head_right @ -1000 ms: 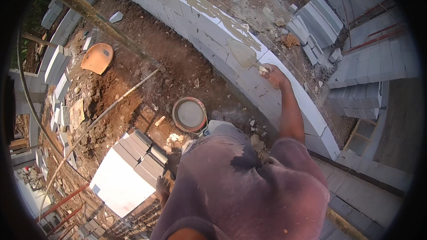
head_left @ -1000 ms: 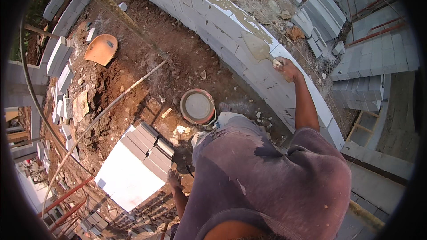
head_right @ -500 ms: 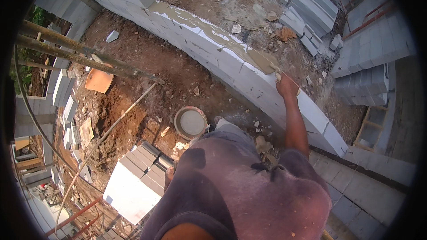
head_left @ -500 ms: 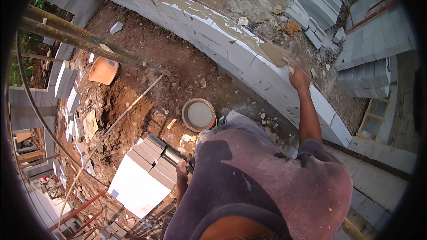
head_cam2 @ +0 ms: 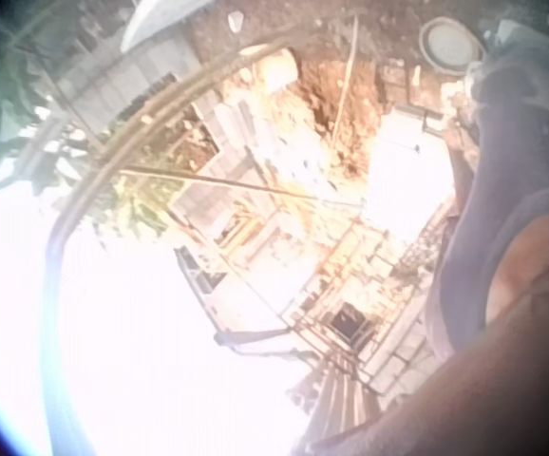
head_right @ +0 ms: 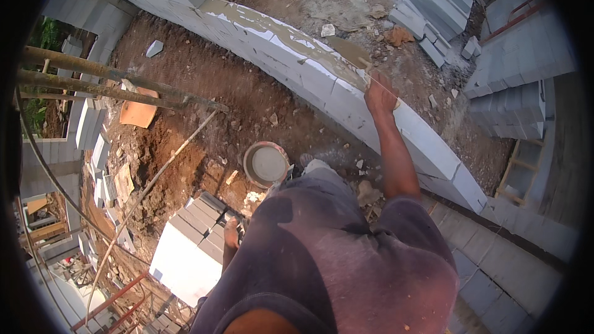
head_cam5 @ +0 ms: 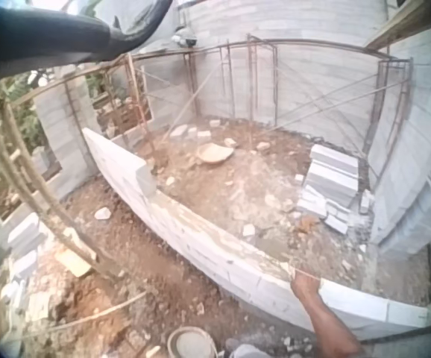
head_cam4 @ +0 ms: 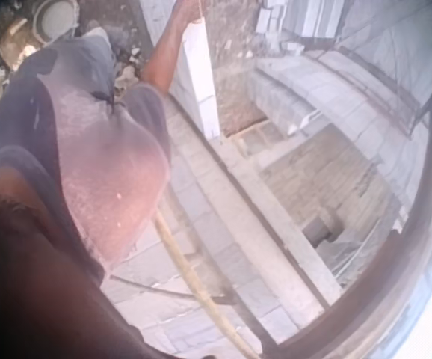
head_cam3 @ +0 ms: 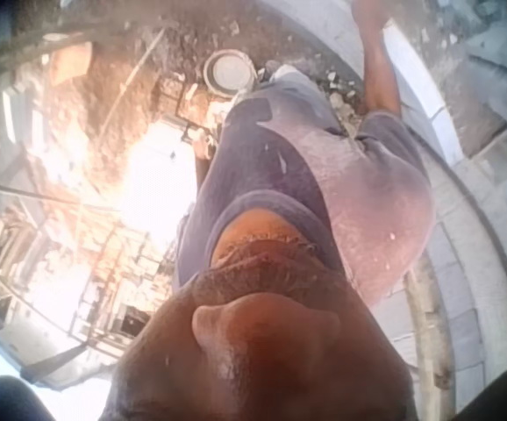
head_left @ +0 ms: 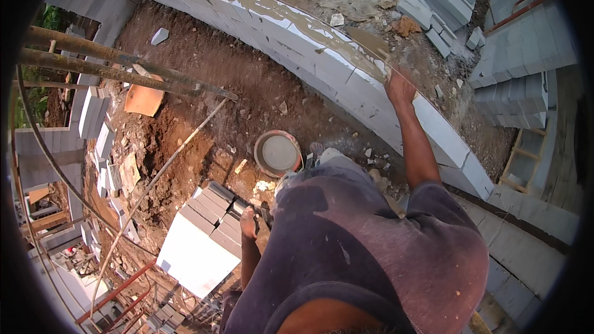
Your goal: The person applies adhesive to a curved wall section using a trowel, then picks up white rectangular tiles and places them onto the adhesive. The person adjusts the tiles to fit the curve and continues applying adhesive and placing tiles along the wall.
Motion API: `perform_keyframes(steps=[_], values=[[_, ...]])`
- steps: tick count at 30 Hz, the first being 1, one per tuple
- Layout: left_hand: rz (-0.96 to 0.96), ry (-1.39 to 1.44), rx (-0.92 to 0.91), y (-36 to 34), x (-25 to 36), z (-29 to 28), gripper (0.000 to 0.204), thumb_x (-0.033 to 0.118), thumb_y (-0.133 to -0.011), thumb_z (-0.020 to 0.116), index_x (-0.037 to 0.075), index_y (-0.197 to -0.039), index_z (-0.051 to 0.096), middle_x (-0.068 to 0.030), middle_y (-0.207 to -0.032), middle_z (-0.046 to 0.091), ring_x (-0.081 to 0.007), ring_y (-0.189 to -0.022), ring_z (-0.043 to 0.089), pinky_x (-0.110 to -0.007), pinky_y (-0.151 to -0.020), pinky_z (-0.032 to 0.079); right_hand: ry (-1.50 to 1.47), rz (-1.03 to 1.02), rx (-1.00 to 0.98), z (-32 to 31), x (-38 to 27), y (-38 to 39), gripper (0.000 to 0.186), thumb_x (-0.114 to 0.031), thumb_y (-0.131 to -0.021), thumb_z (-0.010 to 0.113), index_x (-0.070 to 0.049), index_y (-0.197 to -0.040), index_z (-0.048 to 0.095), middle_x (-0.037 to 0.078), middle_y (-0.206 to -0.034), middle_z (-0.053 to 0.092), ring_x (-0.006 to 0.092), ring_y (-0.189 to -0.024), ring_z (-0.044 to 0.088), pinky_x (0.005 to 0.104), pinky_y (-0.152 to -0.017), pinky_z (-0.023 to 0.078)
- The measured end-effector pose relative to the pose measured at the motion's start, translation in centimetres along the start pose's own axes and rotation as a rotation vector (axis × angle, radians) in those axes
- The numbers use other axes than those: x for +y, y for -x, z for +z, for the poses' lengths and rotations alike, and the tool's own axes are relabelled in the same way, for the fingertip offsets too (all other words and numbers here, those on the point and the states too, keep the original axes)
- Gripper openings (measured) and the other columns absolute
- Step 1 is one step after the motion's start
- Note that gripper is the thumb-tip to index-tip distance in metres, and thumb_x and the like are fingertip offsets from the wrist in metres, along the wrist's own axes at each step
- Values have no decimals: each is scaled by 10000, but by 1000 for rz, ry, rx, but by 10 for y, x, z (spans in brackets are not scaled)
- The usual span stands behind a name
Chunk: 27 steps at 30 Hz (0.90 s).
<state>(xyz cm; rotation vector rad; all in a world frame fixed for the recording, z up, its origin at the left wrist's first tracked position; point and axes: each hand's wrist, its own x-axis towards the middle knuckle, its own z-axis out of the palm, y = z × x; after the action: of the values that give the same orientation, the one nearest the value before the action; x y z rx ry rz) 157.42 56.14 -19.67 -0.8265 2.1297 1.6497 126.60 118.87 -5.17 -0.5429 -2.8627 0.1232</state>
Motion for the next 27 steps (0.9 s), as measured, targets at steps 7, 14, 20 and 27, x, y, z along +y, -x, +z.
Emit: perform_keyframes(steps=[7,14,20,27], values=[[-164,188,-121,24,-53,-2,335,378,-1013,540,78,-1143,614,-20,-956,617,-158,-903,604,-319,-768,482,44,-7,-91,13,-1,-4,275,-88,-883,533,-101,-1142,624,108,-1050,637,326,-1051,623,519,-831,496],[-401,235,-47,65,-77,-3,275,434,-972,605,177,-1068,603,13,-984,595,-152,-910,595,-346,-713,475,105,-34,-87,2,17,17,263,-98,-870,579,-84,-1127,634,127,-1047,629,349,-1033,610,521,-828,489],[-473,350,141,66,-14,30,170,293,-1023,552,147,-974,624,36,-846,585,-86,-749,559,-251,-647,446,160,-55,-20,-11,19,47,332,-197,-818,731,-96,-1106,601,104,-1022,616,328,-1032,612,510,-807,493],[-414,111,126,40,-31,35,312,289,-1029,539,36,-1179,643,-30,-940,640,-102,-820,566,-263,-699,466,180,-43,-181,-15,6,56,355,-227,-828,731,-110,-1117,560,69,-1045,595,278,-1029,613,491,-792,498]])
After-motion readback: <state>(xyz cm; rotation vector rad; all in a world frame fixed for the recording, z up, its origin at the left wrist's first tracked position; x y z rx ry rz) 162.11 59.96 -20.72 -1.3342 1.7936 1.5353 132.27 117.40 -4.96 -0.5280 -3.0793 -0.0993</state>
